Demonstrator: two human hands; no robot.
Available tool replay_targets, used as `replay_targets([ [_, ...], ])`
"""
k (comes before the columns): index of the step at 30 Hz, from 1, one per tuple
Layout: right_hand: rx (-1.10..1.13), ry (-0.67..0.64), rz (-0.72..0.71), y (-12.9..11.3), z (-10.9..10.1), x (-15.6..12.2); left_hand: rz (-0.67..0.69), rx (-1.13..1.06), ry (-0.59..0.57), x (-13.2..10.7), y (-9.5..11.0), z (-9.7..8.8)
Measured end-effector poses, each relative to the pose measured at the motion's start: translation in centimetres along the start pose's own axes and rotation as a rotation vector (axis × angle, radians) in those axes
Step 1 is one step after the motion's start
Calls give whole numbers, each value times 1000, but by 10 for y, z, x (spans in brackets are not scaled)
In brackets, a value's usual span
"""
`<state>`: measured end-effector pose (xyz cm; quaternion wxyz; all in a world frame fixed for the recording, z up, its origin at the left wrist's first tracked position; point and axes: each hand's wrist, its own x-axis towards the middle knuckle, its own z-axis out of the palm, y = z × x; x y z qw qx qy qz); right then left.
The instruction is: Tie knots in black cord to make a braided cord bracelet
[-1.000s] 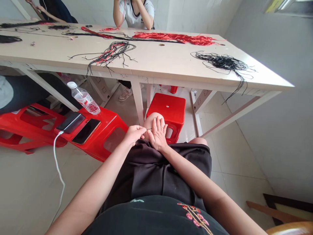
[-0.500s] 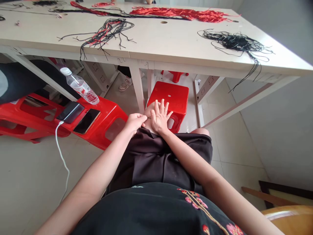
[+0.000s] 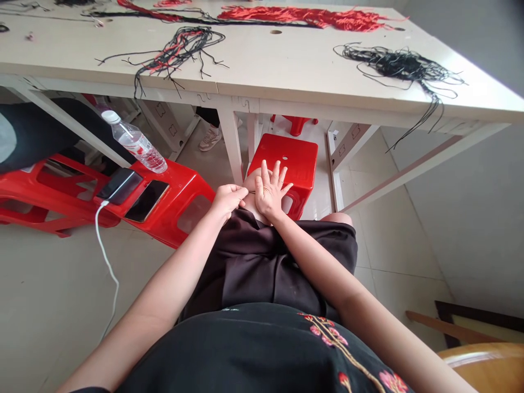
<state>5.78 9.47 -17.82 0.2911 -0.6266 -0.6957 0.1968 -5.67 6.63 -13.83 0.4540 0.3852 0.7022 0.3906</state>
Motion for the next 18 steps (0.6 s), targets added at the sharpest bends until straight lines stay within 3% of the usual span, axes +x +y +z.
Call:
replay_targets([
  [11,25,-1,2,2,0,2,1,-11,-1,2,-1,0],
  [18,68,64,45,2,-1,10,2,-35,-27,7,-5,1],
])
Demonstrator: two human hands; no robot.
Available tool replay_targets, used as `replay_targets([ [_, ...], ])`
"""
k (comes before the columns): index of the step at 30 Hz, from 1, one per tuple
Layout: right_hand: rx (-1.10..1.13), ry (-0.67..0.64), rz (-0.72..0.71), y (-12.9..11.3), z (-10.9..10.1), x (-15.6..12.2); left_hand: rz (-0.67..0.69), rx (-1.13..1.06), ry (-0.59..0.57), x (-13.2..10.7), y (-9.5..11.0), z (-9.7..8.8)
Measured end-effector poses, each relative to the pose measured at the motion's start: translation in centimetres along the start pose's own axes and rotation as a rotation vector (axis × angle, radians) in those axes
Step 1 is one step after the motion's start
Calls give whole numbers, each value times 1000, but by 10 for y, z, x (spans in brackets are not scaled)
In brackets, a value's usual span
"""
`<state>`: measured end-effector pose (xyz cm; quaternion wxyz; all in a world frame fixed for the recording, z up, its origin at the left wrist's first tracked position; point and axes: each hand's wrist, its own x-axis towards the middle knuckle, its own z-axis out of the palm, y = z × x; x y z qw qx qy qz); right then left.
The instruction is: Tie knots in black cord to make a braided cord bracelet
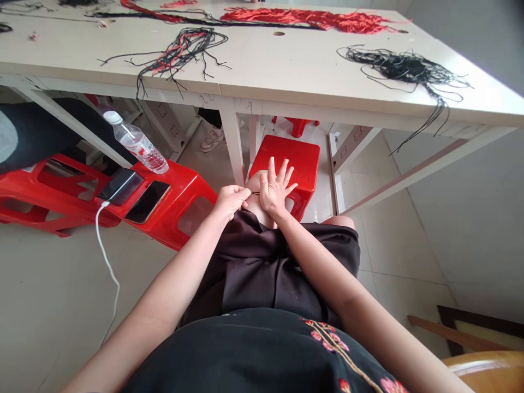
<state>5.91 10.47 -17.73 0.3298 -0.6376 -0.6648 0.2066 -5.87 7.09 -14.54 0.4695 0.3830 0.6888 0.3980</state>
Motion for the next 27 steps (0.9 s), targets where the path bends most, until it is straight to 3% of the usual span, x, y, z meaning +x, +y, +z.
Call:
replay_targets([
  [9,16,79,90,-2,-3,26,-28,-23,16,-2,8,-1],
  [27,27,56,168,-11,-5,31,-39,-82,33,13,7,0],
])
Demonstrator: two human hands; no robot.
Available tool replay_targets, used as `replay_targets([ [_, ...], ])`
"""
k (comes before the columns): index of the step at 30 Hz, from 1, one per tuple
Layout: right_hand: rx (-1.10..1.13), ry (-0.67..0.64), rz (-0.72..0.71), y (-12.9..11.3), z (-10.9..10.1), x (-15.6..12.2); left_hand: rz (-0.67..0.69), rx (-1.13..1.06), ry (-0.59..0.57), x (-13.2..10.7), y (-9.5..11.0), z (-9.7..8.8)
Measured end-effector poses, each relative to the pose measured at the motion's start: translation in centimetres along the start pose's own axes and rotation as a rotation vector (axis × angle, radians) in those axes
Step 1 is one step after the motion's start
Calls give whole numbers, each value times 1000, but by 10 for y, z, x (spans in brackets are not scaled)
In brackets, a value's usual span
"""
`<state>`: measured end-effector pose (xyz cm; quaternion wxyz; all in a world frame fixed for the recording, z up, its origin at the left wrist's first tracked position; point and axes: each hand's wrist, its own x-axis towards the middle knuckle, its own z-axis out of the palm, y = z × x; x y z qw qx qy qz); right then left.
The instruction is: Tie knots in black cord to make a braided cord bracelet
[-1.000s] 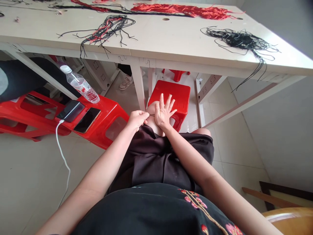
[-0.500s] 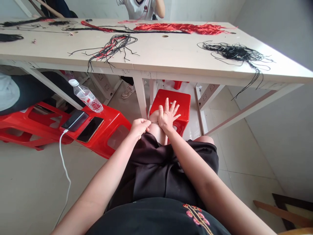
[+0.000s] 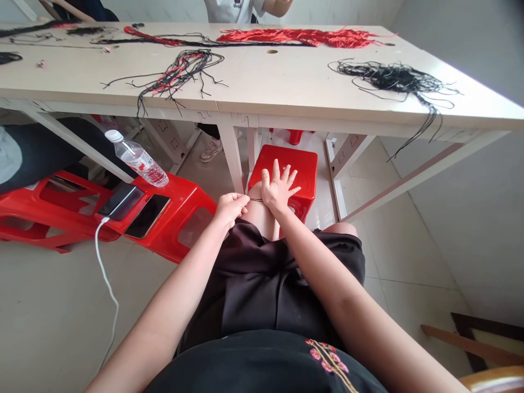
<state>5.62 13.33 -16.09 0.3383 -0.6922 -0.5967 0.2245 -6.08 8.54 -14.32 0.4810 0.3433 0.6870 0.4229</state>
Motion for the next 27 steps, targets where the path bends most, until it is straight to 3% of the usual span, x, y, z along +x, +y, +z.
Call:
replay_targets([
  [13,-4,-33,69,-3,-4,12,21,20,15,7,-1,4],
  [27,6,4,39,-1,0,30,63,18,30,15,2,5],
])
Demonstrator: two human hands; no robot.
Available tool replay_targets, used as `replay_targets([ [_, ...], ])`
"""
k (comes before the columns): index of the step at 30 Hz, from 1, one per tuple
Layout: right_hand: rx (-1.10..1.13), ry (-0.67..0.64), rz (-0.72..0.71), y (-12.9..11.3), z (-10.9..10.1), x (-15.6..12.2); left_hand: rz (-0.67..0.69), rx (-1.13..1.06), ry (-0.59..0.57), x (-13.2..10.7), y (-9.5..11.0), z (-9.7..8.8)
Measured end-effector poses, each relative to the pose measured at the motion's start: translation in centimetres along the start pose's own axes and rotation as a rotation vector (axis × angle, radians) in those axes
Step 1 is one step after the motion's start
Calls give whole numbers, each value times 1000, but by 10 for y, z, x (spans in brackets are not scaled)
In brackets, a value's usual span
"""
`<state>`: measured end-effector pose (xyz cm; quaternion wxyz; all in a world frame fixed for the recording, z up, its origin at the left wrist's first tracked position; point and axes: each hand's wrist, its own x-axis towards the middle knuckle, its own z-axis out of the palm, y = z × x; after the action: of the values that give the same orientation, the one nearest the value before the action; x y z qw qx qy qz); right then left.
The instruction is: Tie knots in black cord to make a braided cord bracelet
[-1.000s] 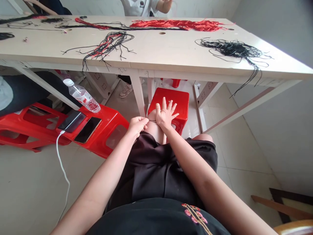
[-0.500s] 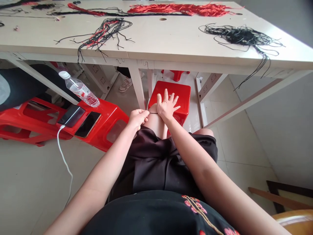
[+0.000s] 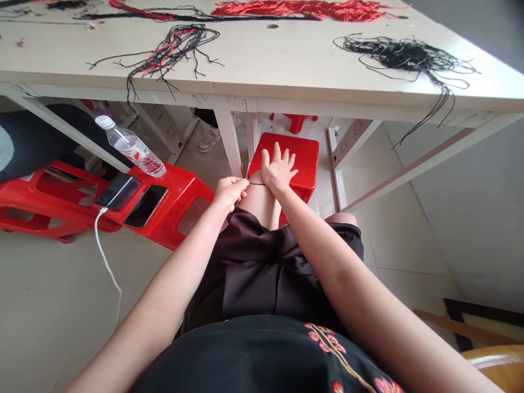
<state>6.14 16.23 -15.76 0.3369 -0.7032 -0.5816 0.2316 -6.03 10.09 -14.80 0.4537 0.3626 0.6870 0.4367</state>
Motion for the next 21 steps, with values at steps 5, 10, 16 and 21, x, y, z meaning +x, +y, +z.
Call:
replay_targets([
  [5,6,75,-18,-1,-1,1,-1,-3,-2,1,1,-1],
  [10,55,177,-46,4,2,-4,-2,4,-7,-4,1,1],
  [16,184,37,-349,11,-10,-9,46,14,-21,-8,3,-2],
  [21,306,-205,-594,14,-33,-42,86,7,-51,-18,9,-7],
])
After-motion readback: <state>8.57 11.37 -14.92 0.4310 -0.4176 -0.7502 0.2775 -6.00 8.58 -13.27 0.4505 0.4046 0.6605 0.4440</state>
